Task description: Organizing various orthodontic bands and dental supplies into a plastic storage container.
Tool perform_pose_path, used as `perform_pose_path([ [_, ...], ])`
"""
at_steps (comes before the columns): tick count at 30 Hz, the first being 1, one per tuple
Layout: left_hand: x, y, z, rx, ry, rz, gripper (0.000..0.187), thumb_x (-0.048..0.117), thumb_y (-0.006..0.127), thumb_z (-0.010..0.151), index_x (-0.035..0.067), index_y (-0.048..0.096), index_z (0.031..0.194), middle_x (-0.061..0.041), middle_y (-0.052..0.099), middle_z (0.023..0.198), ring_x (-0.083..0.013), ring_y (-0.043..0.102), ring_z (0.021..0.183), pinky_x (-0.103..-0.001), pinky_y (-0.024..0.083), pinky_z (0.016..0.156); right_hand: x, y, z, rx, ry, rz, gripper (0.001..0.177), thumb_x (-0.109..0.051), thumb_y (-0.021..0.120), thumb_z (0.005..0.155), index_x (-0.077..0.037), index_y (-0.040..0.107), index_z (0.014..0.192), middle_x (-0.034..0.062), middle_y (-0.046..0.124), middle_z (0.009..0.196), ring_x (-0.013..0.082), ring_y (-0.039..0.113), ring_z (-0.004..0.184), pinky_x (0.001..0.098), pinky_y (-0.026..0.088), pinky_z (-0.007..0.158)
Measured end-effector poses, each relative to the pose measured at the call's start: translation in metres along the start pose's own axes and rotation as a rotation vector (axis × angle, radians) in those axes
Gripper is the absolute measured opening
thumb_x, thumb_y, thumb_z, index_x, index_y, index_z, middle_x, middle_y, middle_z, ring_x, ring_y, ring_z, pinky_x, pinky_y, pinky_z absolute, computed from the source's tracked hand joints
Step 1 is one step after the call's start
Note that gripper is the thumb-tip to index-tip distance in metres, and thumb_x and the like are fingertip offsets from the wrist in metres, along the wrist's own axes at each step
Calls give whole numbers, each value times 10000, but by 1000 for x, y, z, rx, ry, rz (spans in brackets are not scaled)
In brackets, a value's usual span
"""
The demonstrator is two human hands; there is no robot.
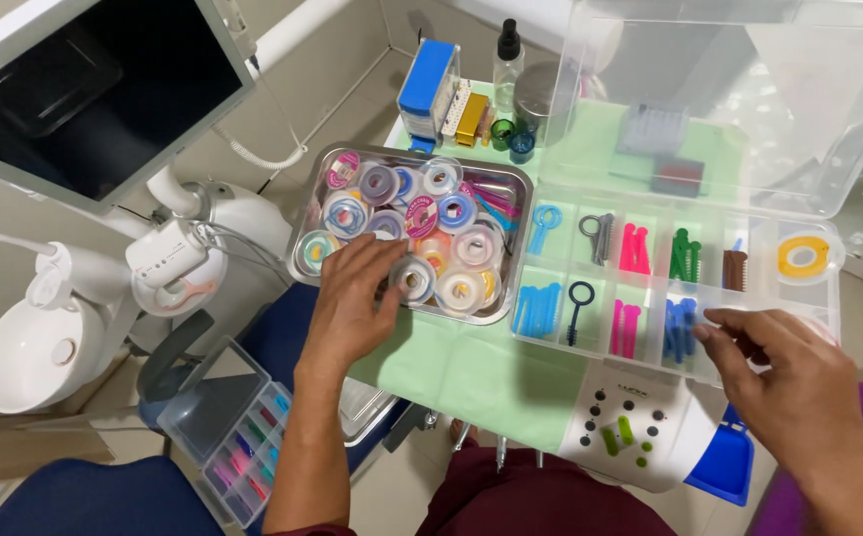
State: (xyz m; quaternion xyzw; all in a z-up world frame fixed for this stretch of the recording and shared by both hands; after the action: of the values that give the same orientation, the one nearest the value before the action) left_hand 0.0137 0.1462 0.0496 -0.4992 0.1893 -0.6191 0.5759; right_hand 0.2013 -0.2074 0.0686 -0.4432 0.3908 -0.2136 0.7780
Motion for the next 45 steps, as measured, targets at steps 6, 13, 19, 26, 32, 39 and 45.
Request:
perform_pose_path([
  [6, 3, 13, 5, -187, -18, -19, 778, 261, 907, 643, 71, 613, 1338, -120, 653, 1298, -322, 493, 1312, -481, 285, 1131, -5, 5, -4, -33, 4, 35, 197, -213, 752, 923, -86, 774, 1072, 98, 718, 900, 213, 669, 638, 329, 522, 630],
  [13, 8, 8, 4, -142, -90, -94, 862, 209, 903, 681, 86, 528, 1447, -168, 609, 1247, -341, 531, 1209, -461, 381, 1080, -25, 8, -3, -38, -38, 93, 178, -134, 744, 891, -66, 760, 1054, 107, 727, 916, 221, 698, 698, 337, 541, 635],
  [19, 78, 11, 5, 117, 152, -339, 847, 104, 843, 789, 87, 434, 1530, -189, 559, 1452, -380, 578, 1320, -434, 511, 1077, -57, 19, 3, -20, -116, 369, 176, -100, 752, 881, -35, 740, 1044, 112, 746, 886, 162, 735, 717, 301, 576, 606],
  [26, 152, 37, 8, 33, 347, -549, 916, 88, 853, 856, 111, 318, 1599, -195, 539, 1500, -353, 599, 1351, -400, 552, 1080, -62, 49, 5, -263, 127, 947, 271, -91, 676, 968, -14, 691, 1227, 21, 739, 901, 72, 679, 855, 264, 577, 789],
  [32, 159, 52, 18, -33, 209, -783, 880, 94, 851, 849, 78, 342, 1566, -198, 552, 1465, -270, 682, 1231, -357, 589, 999, -41, 53, 0, -256, 295, 1121, 275, -110, 659, 971, 5, 658, 1220, 20, 734, 930, 60, 670, 837, 247, 576, 783],
  [39, 155, 78, 21, -169, -55, -908, 462, 40, 755, 916, 30, 649, 1365, -115, 772, 1046, -152, 767, 913, -288, 613, 806, -26, 51, -5, -202, 334, 1168, 245, -116, 648, 988, 6, 644, 1201, 23, 744, 960, 55, 657, 835, 231, 554, 763],
  [45, 174, 74, 21, -242, 106, -909, 460, 60, 765, 918, 35, 643, 1361, -112, 764, 1064, -133, 768, 927, -268, 616, 826, -19, 19, -11, -125, 128, 959, 301, -73, 684, 969, 6, 633, 1254, 9, 732, 924, 33, 629, 850, 197, 516, 766],
])
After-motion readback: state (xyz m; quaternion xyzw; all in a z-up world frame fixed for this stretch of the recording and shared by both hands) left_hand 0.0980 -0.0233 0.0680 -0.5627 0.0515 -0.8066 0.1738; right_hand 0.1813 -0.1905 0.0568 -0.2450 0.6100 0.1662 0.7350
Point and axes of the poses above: each hand's wrist, its own z-axis towards the middle knuckle, its own y-axis out of the palm, x = y × z, the point moved 8 cm from there along z, towards the middle knuckle
